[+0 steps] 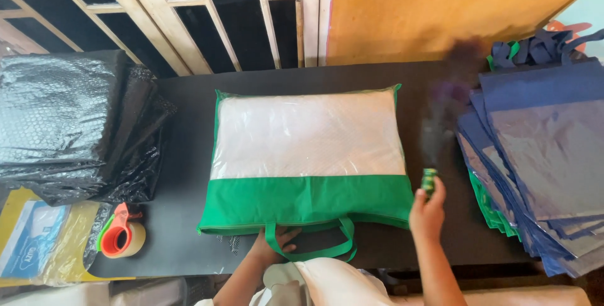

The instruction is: Packing a plastic-wrapped pillow into a green reusable tote bag and dusting it.

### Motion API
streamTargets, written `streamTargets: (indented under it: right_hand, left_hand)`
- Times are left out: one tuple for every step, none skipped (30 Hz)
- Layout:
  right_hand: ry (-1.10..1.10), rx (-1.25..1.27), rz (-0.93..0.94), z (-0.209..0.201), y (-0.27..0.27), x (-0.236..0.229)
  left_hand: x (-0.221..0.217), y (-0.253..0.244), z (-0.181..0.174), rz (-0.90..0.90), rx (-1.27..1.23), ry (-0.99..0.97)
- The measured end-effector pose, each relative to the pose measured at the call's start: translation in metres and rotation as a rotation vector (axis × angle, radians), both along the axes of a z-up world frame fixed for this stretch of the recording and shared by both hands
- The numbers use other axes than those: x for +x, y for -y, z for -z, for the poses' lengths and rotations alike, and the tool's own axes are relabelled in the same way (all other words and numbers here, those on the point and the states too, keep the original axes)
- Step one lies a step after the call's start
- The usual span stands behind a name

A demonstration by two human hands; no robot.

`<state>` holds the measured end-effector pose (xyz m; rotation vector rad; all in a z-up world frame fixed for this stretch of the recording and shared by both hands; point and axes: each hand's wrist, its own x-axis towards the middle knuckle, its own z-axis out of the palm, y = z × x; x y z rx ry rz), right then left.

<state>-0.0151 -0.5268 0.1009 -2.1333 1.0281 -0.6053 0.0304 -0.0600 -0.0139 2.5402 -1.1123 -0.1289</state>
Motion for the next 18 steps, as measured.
streamTargets:
  right_hand:
    - [-0.067, -0.049, -0.244, -0.016, -0.03, 0.001]
    - [-0.135, -0.098, -0.49, -0.032, -0.06, 0.003]
    - [-0.136, -0.097, -0.483, -0.032, -0.082, 0.001]
    - [-0.192, -0.175, -0.721, -0.032, -0.105, -0.002]
    - [-0.246, -0.253, -0.96, -0.031, -0.128, -0.004]
    - [-0.244, -0.25, -0.952, -0.028, -0.135, -0.005]
    - [-0.331, -0.281, -1.004, -0.024, -0.143, -0.006]
    - [-0.419, -0.312, -1.057, -0.021, -0.151, -0.007]
    - [-0.417, -0.308, -1.052, -0.025, -0.139, -0.009]
    - [-0.468, -0.312, -0.917, -0.028, -0.127, -0.01]
    - [-0.517, -0.314, -0.781, -0.032, -0.115, -0.011]
    - [-0.517, -0.315, -0.783, -0.043, -0.095, -0.015]
    - [-0.607, -0.234, -0.606, -0.053, -0.075, -0.02]
    - [-0.688, -0.153, -0.421, -0.064, -0.055, -0.024]
    - [-0.69, -0.153, -0.419, -0.075, -0.038, -0.028]
    - [-0.745, -0.059, -0.254, -0.086, -0.022, -0.032]
    - [-0.792, 0.035, -0.085, -0.097, -0.005, -0.036]
    - [-0.792, 0.033, -0.081, -0.091, 0.007, -0.042]
  left_hand:
    - [-0.001, 0.007, -0.001, 0.005, 0.177, -0.028]
    - [-0.002, 0.013, -0.002, 0.009, 0.353, -0.054]
    - [-0.003, 0.015, 0.0, 0.016, 0.354, -0.053]
    - [-0.004, 0.017, 0.002, -0.005, 0.39, -0.03]
    - [-0.006, 0.018, 0.003, -0.025, 0.426, -0.006]
    - [-0.004, 0.023, -0.014, -0.017, 0.429, -0.003]
    - [-0.002, 0.028, -0.03, -0.034, 0.574, -0.198]
    - [0.0, 0.033, -0.047, -0.054, 0.716, -0.396]
    - [0.0, 0.028, -0.037, -0.049, 0.721, -0.392]
    - [0.0, 0.024, -0.025, -0.058, 0.59, -0.324]
    - [0.0, 0.019, -0.013, -0.065, 0.459, -0.255]
    - [0.0, 0.018, -0.016, -0.067, 0.458, -0.256]
    - [0.0, 0.018, -0.018, -0.071, 0.441, -0.286]
    - [0.001, 0.018, -0.02, -0.072, 0.424, -0.315]
    - [0.0, 0.018, -0.02, -0.07, 0.423, -0.316]
    - [-0.001, 0.019, -0.021, -0.065, 0.441, -0.275]
    - [-0.002, 0.02, -0.021, -0.06, 0.458, -0.233]
    - [-0.002, 0.019, -0.016, -0.056, 0.456, -0.232]
